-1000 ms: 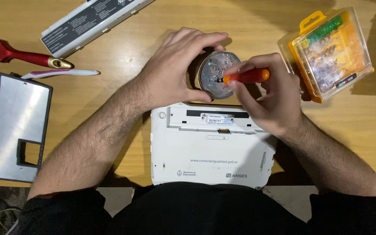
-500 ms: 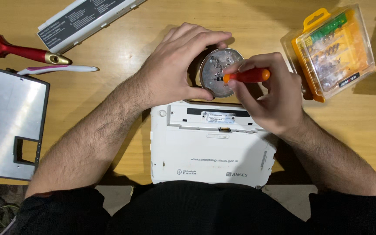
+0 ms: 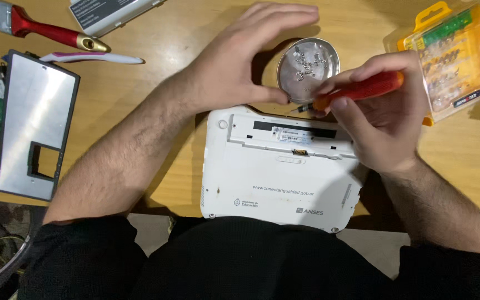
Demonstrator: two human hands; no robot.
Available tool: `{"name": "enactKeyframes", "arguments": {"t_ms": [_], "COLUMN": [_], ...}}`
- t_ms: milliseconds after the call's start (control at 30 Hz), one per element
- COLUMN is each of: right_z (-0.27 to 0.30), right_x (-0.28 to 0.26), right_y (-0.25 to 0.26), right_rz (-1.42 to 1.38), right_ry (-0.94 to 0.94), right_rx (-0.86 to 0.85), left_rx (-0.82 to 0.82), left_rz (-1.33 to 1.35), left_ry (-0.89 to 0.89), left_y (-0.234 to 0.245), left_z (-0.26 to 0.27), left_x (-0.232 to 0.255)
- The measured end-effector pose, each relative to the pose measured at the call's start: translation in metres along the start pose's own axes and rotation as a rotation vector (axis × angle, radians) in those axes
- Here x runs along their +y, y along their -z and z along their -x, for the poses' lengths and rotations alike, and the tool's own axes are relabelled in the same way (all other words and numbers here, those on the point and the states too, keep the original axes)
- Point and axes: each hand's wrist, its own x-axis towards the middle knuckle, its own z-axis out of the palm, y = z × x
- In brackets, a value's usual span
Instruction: The person uses a screwdriver to remove screws from the back of a white electronic device, placing them into a small metal tin. The person systematically unscrews fasteners from various locations on the device's casing.
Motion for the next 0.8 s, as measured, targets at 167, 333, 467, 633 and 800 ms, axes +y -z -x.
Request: {"name": "enactKeyframes", "arguments": {"t_ms": [167,333,467,633,800], "right_z": [0.012,0.009,0.01,0.009,0.006], "right_x": [0.004,-0.008,0.004,0.0,-0.002], "right_y": [-0.01,-0.022,-0.012,-0.012,-0.009], "right_rz": [-0.101,-0.088,-0.131,-0.119,-0.099], "right_ry": [-0.062,-0.113,-0.078,-0.075,-0.062], "right_rx": [-0.005,0.008,-0.02,0.015,-0.026], "left_rx": [0.155,0.373,0.416,0.383,0.255], "left_rz": [0.129,0.129,0.13,0.073,0.084], "left_ry": [-0.009,0.076,0.095,0.077,0.052], "left_y": [0.005,-0.007,-0.015,-0.032,-0.04], "left_z": [0.017,0.026,0.033,0.05,0.076], "left_x": [0.01,0.013,0.028,0.033,0.033]}}
